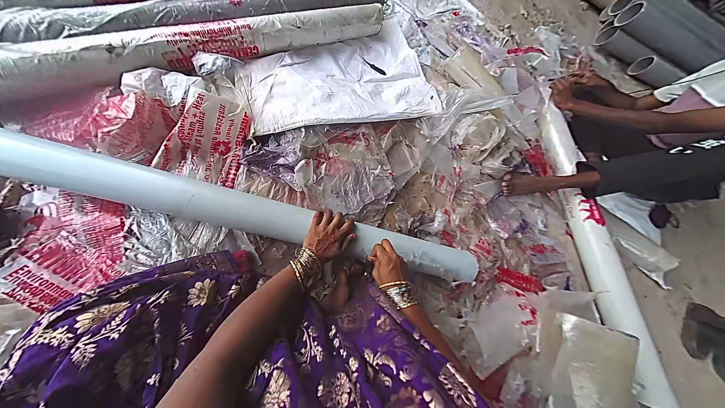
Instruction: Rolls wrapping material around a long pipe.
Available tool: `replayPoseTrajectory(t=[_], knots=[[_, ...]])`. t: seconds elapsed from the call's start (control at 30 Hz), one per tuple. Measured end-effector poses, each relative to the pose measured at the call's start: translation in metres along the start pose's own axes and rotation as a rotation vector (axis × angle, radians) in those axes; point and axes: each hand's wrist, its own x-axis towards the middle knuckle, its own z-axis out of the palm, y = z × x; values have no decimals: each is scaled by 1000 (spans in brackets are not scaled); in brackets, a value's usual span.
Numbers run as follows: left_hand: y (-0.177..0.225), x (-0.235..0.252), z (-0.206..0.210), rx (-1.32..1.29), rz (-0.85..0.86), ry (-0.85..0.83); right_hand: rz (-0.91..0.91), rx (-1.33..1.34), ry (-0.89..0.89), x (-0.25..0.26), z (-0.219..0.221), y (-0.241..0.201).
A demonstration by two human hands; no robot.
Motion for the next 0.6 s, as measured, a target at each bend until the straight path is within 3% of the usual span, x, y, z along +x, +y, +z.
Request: replayPoseTrajectory(t=[0.07, 0.17, 0.33, 0.6], knots=[[-1, 10, 0, 4, -7, 30, -102, 40, 136, -7, 8, 15], [0, 26, -17, -21, -92, -176, -193, 92, 266, -16, 12, 36], [1, 56, -37, -62, -206, -440, -226, 174, 409, -22, -9, 61], [3, 66, -43, -98, -272, -566, -182, 223, 493, -38, -21, 66]])
